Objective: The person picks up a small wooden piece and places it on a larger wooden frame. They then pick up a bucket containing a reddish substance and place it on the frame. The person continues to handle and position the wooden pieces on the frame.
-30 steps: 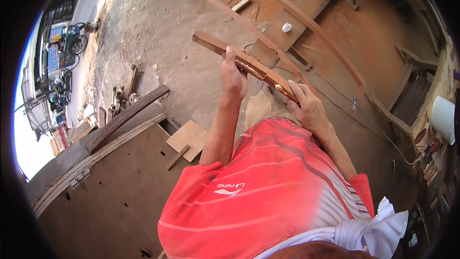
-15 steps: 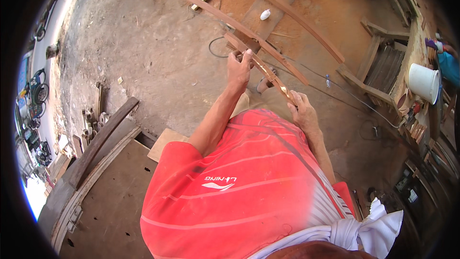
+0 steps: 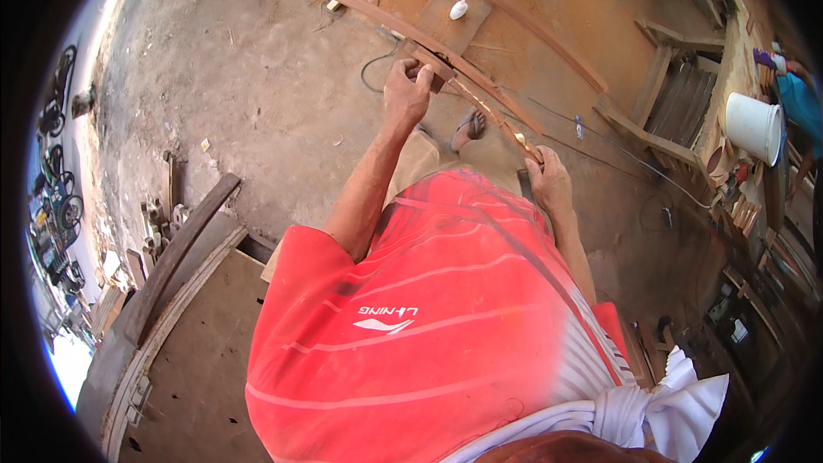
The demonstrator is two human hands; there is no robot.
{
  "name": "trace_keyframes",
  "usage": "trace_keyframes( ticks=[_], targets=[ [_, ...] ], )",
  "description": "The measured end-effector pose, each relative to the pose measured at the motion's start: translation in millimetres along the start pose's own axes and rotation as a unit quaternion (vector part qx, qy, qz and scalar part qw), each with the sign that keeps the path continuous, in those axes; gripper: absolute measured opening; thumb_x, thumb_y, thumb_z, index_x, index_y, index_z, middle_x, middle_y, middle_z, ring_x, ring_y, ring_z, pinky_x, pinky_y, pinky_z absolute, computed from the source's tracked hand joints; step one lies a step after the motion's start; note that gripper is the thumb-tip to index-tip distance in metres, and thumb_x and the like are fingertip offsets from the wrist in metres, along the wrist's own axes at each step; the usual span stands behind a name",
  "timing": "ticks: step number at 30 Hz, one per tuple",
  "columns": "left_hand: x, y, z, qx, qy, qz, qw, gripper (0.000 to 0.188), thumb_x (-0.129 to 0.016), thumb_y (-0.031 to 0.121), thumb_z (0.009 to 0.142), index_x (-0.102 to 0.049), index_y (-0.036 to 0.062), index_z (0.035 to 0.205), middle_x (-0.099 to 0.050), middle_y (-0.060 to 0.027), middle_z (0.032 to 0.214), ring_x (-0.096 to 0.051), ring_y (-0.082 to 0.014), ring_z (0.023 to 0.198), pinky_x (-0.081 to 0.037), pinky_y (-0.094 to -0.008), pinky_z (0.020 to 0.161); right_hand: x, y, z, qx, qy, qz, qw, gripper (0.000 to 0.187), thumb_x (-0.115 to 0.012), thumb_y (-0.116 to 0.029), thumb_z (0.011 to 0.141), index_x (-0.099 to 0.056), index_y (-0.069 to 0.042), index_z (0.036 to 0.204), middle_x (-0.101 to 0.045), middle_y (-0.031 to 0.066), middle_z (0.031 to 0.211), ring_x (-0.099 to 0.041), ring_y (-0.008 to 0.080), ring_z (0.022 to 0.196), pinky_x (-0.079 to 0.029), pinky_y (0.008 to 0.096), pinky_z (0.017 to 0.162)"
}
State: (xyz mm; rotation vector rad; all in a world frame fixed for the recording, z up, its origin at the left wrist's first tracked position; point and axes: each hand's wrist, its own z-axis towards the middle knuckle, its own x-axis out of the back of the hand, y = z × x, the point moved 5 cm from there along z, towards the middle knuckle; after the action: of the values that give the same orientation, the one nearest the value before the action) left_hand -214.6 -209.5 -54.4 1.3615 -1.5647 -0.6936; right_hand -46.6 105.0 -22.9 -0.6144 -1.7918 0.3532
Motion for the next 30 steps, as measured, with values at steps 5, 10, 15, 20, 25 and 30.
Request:
trace_keyframes(
  ticks=[5, 10, 15, 20, 25, 30],
  targets=[
    [34.8, 50.1, 10.7, -0.333, 0.025, 0.377, 0.864, 0.081, -0.086, 0.026, 0.08, -0.047, 0.0123, 0.15, -0.047, -0.0215, 0.149, -0.041, -0.0407, 0.142, -0.036, -0.0532, 0.116, -2.6, 10.5, 6.3, -0.014, 0.007, 0.007, 1.0, 0.041, -0.067, -0.026, 0.098, -0.058, -0.002, 0.129, -0.067, 0.0214, 0.124, -0.064, 0.0439, 0.111, -0.051, 0.0517, 0.093],
    [23.8, 66.2, 44.2, -0.473, -0.082, 0.431, 0.764, 0.088, -0.091, 0.03, 0.073, -0.049, 0.0243, 0.151, -0.048, -0.0099, 0.151, -0.032, -0.0382, 0.151, -0.024, -0.0558, 0.124, -3.5, 14.9, 11.4, -0.017, 0.018, -0.002, 1.0, 0.05, -0.067, -0.028, 0.097, -0.055, 0.0, 0.137, -0.066, 0.0215, 0.13, -0.064, 0.0428, 0.116, -0.05, 0.0508, 0.098],
    [16.4, 50.7, 74.8, -0.507, -0.177, 0.4, 0.743, 0.064, -0.086, 0.027, 0.075, -0.062, 0.0213, 0.134, -0.056, -0.0022, 0.143, -0.041, -0.0321, 0.146, -0.026, -0.0525, 0.124, 1.0, 10.4, 11.2, -0.015, 0.016, -0.019, 1.0, 0.053, -0.067, -0.028, 0.097, -0.055, 0.001, 0.139, -0.066, 0.0213, 0.132, -0.064, 0.0407, 0.118, -0.05, 0.0492, 0.099],
    [15.3, 41.6, 81.8, -0.504, -0.201, 0.397, 0.74, 0.06, -0.08, 0.029, 0.082, -0.059, 0.017, 0.137, -0.058, -0.0023, 0.14, -0.045, -0.0293, 0.14, -0.027, -0.0498, 0.12, 10.4, 6.7, 16.0, -0.032, 0.011, -0.005, 0.999, 0.053, -0.068, -0.03, 0.096, -0.056, 0.001, 0.138, -0.066, 0.0212, 0.13, -0.064, 0.0399, 0.118, -0.049, 0.0484, 0.1],
    [15.1, 45.1, 82.9, -0.517, -0.22, 0.369, 0.74, 0.053, -0.076, 0.029, 0.085, -0.06, 0.0188, 0.134, -0.06, -0.003, 0.133, -0.048, -0.0281, 0.135, -0.03, -0.0487, 0.115, 6.0, 8.1, 18.9, -0.089, -0.02, 0.019, 0.996, 0.059, -0.072, -0.03, 0.094, -0.054, -0.001, 0.143, -0.064, 0.0213, 0.132, -0.062, 0.0394, 0.121, -0.047, 0.0484, 0.103],
    [18.9, 39.7, 84.0, -0.524, -0.207, 0.362, 0.742, 0.051, -0.077, 0.031, 0.085, -0.06, 0.0198, 0.132, -0.061, -0.0026, 0.129, -0.051, -0.0267, 0.131, -0.031, -0.048, 0.114, 27.8, -62.8, 45.7, 0.072, 0.143, -0.101, 0.982, 0.071, -0.077, -0.035, 0.09, -0.05, -0.003, 0.147, -0.057, 0.0212, 0.14, -0.055, 0.0386, 0.131, -0.043, 0.0519, 0.109]
  ],
)
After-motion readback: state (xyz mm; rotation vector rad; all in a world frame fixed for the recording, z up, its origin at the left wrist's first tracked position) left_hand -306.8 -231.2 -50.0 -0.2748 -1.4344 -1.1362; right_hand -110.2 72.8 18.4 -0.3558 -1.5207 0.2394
